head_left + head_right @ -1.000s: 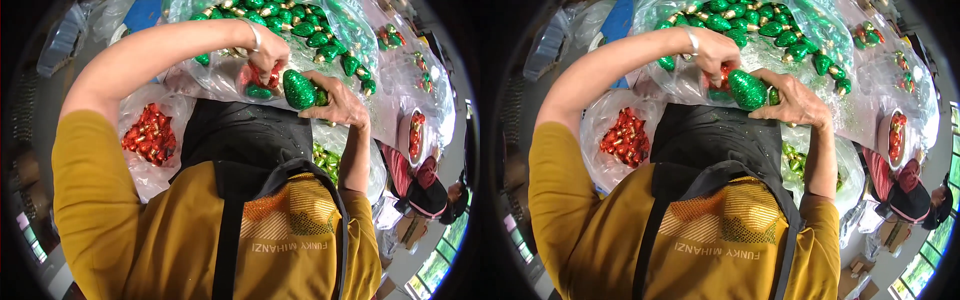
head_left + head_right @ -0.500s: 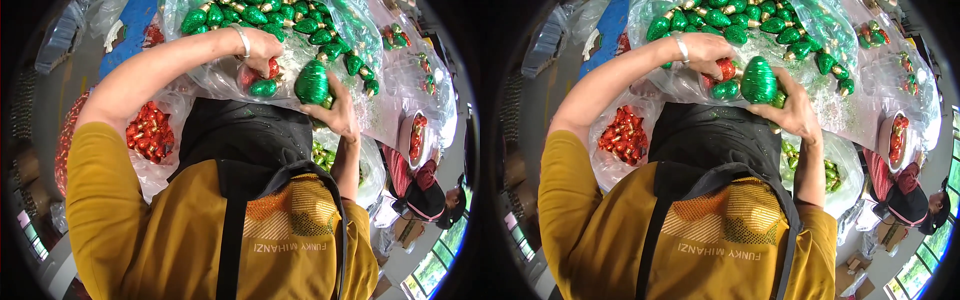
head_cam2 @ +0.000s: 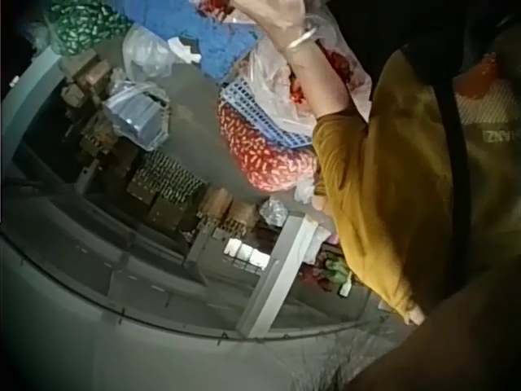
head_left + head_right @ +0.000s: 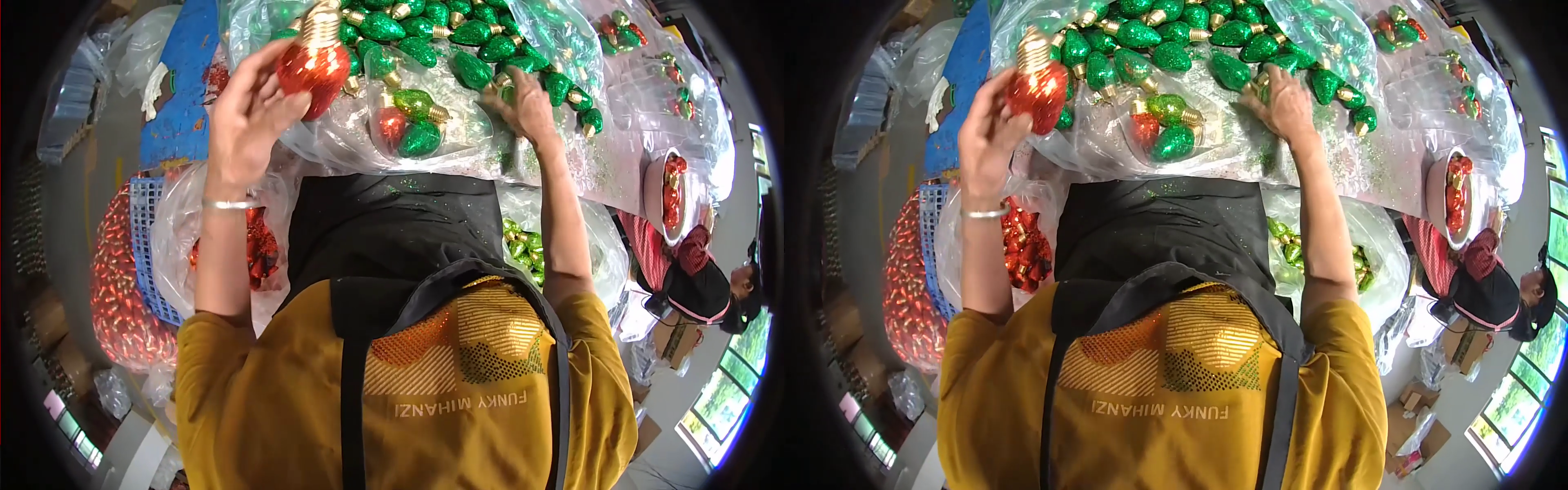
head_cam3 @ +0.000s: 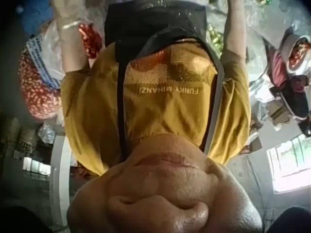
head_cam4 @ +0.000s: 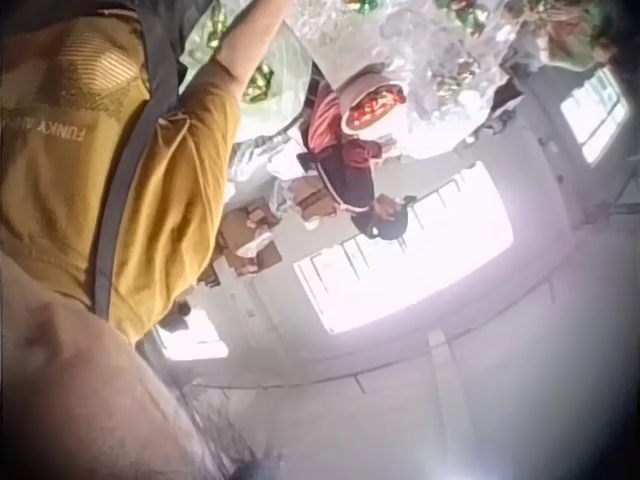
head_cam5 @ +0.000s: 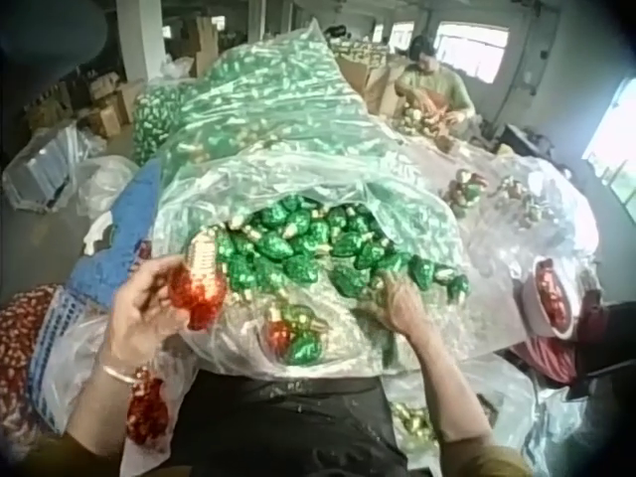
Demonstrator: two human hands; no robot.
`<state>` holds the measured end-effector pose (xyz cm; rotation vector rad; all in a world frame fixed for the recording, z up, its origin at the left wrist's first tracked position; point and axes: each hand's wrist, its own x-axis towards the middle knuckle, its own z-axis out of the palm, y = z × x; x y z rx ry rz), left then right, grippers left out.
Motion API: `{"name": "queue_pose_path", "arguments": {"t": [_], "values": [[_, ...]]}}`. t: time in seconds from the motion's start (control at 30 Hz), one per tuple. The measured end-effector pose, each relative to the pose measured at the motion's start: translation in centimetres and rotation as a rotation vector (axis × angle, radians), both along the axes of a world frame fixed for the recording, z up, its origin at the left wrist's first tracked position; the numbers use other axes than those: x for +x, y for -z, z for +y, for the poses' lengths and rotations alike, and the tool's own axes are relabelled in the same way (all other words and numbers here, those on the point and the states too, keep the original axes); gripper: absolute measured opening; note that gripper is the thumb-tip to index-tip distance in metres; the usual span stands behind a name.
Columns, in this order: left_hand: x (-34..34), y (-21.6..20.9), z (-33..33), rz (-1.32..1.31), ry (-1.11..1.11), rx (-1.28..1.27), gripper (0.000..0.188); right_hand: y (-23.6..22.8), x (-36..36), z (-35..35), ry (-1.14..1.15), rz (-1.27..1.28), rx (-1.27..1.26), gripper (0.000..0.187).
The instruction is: Sorting and packaging red and green decorative items into plastic bags.
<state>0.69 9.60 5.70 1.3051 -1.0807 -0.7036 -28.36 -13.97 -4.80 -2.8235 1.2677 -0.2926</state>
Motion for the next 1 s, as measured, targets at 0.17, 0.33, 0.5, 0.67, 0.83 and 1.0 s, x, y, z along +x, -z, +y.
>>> {"name": "queue_pose_path", "arguments": {"t": [0.17,0.33,0.5,0.67,0.83,1.0], "values": [[-0.1,2.7,0.6,0.228,0.026,-0.26,0.06,-12.0,4.8,6.4,-0.256,-0.775,0.672,0.029],[-3.3,3.3,-5.0,0.059,0.09,-0.379,0.06,-10.2,9.0,3.9,-0.726,0.323,0.603,0.013],[-3.0,7.0,-7.0,0.191,0.165,-0.296,0.056,-7.4,11.4,3.8,-0.903,0.406,0.698,0.024],[-2.7,7.8,-6.3,0.276,0.178,-0.225,0.052,-4.8,11.3,5.4,-1.011,0.348,0.679,0.016],[-2.7,7.9,-6.9,0.275,0.166,-0.256,0.054,-4.4,12.8,6.8,-0.903,0.952,0.195,0.035],[-2.6,8.1,-6.9,0.164,0.17,-0.257,0.054,-3.9,11.2,5.0,-1.104,0.676,0.2,0.04]]}}
